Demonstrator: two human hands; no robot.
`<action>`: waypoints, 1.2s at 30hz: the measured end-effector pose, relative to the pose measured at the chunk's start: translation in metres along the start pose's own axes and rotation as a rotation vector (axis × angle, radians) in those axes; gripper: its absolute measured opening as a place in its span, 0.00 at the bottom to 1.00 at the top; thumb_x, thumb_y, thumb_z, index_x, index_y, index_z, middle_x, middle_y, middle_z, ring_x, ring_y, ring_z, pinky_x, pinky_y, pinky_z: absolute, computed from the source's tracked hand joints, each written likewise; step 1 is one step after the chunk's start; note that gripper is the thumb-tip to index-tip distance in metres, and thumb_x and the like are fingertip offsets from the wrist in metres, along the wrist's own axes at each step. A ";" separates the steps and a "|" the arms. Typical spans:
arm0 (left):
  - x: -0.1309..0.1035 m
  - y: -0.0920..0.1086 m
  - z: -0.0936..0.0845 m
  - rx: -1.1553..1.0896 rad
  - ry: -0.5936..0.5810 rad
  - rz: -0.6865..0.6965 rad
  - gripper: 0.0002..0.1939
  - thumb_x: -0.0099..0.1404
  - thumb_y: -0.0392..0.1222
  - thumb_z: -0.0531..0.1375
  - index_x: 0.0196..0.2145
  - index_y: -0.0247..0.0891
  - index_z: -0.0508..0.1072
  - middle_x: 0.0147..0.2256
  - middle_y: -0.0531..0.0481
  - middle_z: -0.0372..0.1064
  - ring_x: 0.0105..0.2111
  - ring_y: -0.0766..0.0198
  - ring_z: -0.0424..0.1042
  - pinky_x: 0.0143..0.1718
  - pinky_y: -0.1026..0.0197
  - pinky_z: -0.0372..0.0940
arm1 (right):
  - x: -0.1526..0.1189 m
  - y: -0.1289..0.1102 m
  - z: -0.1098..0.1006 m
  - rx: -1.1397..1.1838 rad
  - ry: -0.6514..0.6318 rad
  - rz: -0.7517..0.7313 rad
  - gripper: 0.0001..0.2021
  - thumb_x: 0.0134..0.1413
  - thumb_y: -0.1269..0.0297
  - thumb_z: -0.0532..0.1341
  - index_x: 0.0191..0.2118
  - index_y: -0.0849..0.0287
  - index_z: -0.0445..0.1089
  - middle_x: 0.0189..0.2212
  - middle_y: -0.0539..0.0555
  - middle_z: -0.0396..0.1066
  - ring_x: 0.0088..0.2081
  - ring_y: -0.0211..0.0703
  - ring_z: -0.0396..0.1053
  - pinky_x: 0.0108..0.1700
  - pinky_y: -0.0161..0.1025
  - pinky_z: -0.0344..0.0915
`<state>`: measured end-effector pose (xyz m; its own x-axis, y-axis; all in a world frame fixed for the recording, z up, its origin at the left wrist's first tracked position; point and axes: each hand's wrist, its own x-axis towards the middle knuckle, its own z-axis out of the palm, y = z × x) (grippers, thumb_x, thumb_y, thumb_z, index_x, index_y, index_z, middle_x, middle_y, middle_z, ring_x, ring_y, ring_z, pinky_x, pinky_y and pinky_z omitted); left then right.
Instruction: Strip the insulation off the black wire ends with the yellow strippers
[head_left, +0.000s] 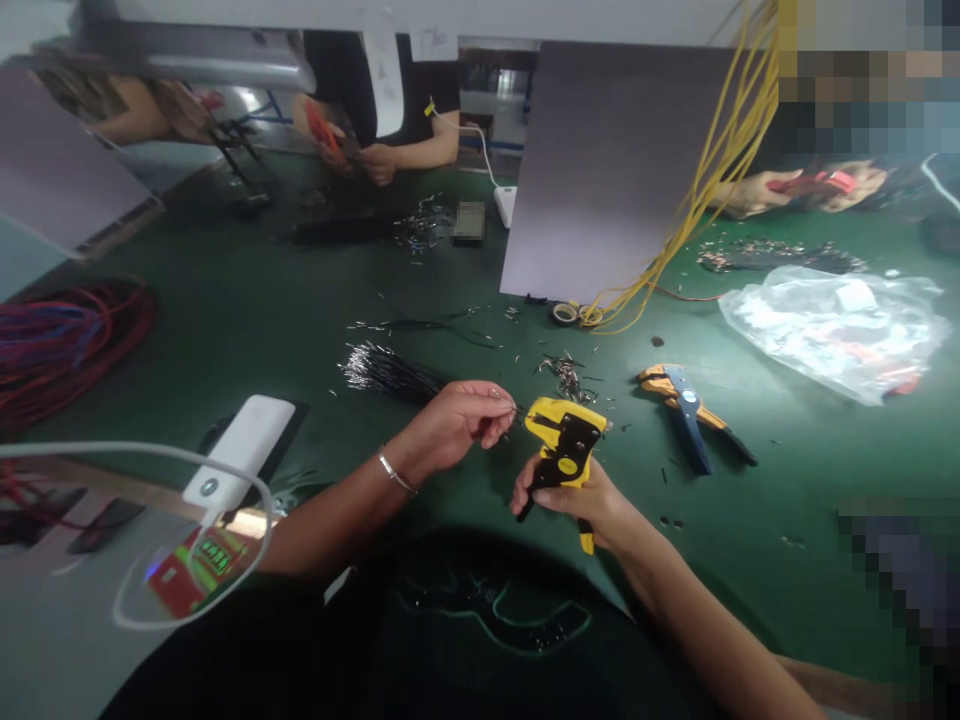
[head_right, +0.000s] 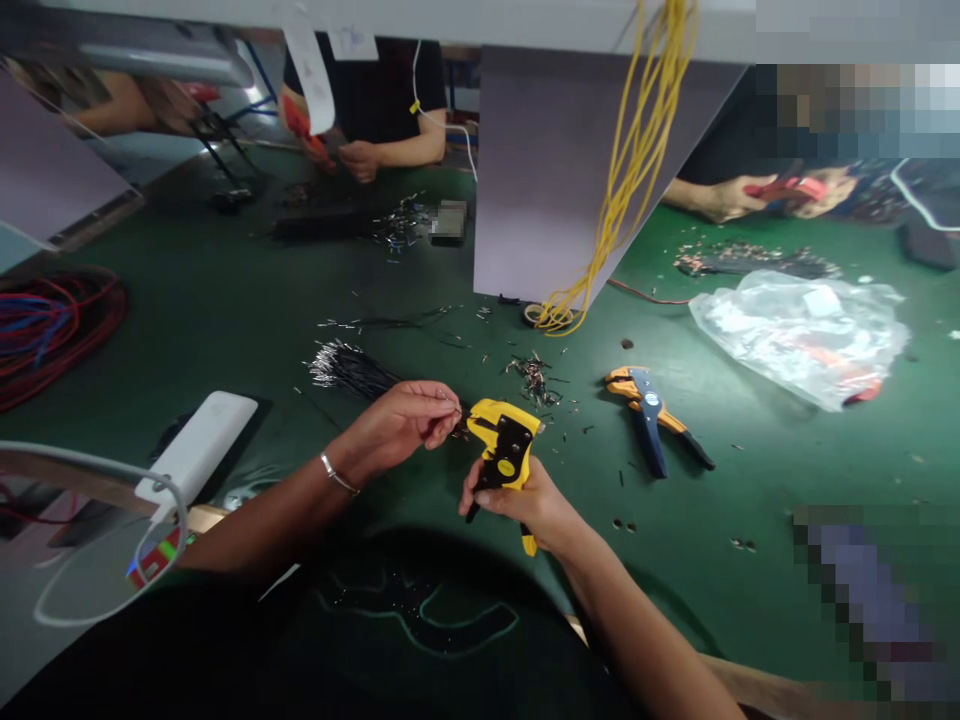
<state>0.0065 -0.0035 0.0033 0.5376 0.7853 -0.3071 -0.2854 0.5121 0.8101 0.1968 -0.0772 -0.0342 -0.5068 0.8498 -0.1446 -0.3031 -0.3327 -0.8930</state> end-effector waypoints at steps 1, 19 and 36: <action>0.000 -0.001 0.000 -0.009 -0.008 -0.015 0.04 0.54 0.35 0.64 0.27 0.31 0.74 0.22 0.51 0.67 0.18 0.74 0.62 0.19 0.68 0.54 | 0.000 0.000 0.000 0.003 -0.003 0.004 0.11 0.45 0.62 0.69 0.34 0.62 0.72 0.27 0.55 0.75 0.31 0.47 0.73 0.39 0.46 0.69; 0.003 -0.008 -0.001 -0.206 -0.005 -0.149 0.04 0.51 0.33 0.65 0.28 0.30 0.74 0.23 0.50 0.66 0.21 0.73 0.61 0.21 0.68 0.54 | 0.000 0.005 0.002 0.061 -0.032 0.029 0.13 0.45 0.61 0.70 0.35 0.62 0.73 0.27 0.55 0.75 0.31 0.48 0.74 0.39 0.48 0.70; 0.002 -0.008 0.001 -0.219 0.008 -0.189 0.05 0.51 0.32 0.65 0.27 0.29 0.73 0.23 0.50 0.67 0.21 0.74 0.63 0.21 0.70 0.55 | -0.001 0.006 0.001 0.086 -0.004 0.025 0.10 0.46 0.64 0.70 0.34 0.63 0.72 0.26 0.55 0.75 0.29 0.47 0.73 0.37 0.48 0.70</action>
<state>0.0105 -0.0062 -0.0029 0.5917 0.6709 -0.4470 -0.3455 0.7120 0.6113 0.1944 -0.0805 -0.0393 -0.5181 0.8393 -0.1648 -0.3587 -0.3881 -0.8489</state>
